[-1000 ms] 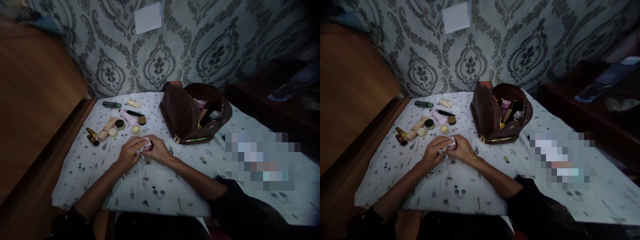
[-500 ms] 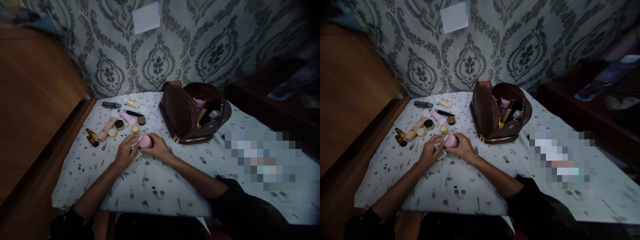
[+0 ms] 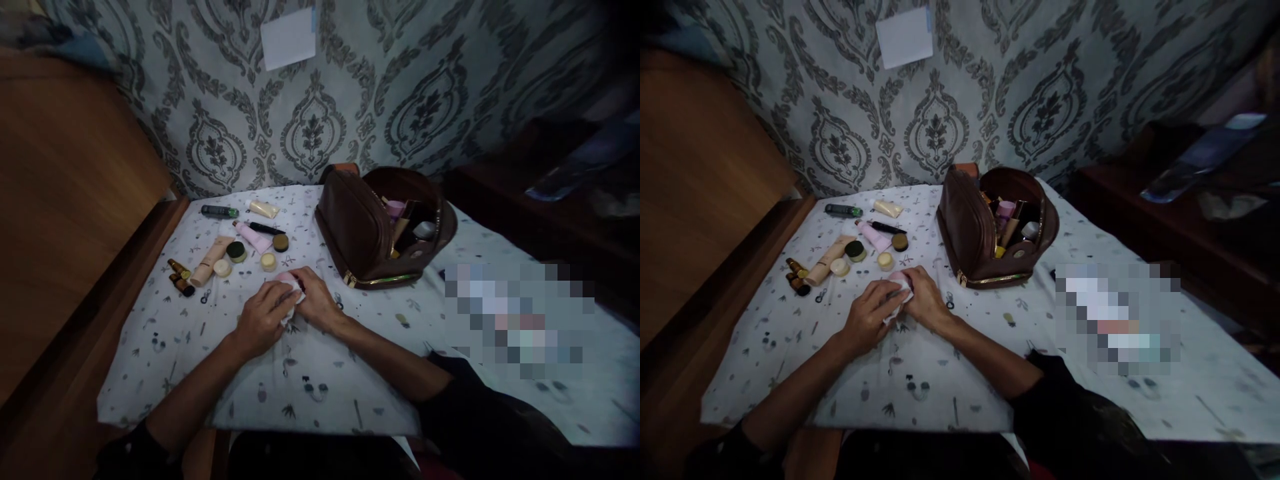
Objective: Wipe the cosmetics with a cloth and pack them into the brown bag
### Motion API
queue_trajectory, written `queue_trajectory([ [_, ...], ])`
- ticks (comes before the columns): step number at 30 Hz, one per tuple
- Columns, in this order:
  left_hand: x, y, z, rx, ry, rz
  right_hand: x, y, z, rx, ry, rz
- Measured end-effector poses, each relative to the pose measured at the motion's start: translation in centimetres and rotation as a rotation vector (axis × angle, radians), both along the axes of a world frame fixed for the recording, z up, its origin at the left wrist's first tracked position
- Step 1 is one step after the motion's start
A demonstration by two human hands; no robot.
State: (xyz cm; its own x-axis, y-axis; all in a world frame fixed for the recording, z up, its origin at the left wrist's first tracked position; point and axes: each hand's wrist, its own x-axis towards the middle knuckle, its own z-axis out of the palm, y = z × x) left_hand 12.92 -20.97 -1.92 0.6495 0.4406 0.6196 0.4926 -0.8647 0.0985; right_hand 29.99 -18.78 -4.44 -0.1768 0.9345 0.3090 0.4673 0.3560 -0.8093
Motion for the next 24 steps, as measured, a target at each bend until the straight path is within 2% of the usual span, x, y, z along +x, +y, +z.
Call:
queue_trajectory([
  [4,0.2,-0.1,0.3,-0.025,-0.023,0.049,-0.1,-0.4,-0.4,0.057,0.025,0.133],
  [8,0.2,0.2,0.4,-0.076,-0.118,0.172,-0.3,-0.8,-0.2,0.03,0.043,0.186],
  [11,0.1,0.7,0.2,-0.237,-0.205,0.262,-0.4,-1.1,0.0,0.004,0.029,0.201],
  [15,0.1,1.3,0.4,-0.632,-0.306,0.308,-0.3,-1.4,0.3,-0.026,0.016,0.174],
  [17,0.2,1.3,0.4,-0.763,-0.374,0.344,-0.2,-1.5,0.5,-0.044,0.005,0.146],
  [20,0.6,1.2,0.1,-0.861,-0.5,0.431,0.1,-1.5,0.9,-0.059,-0.004,0.109],
  [22,0.8,1.1,-0.2,-0.86,-0.546,0.52,0.3,-1.4,1.0,-0.051,0.003,0.076],
  [24,0.8,1.0,-0.4,-0.818,-0.535,0.547,0.5,-1.2,1.0,-0.016,0.016,0.047],
])
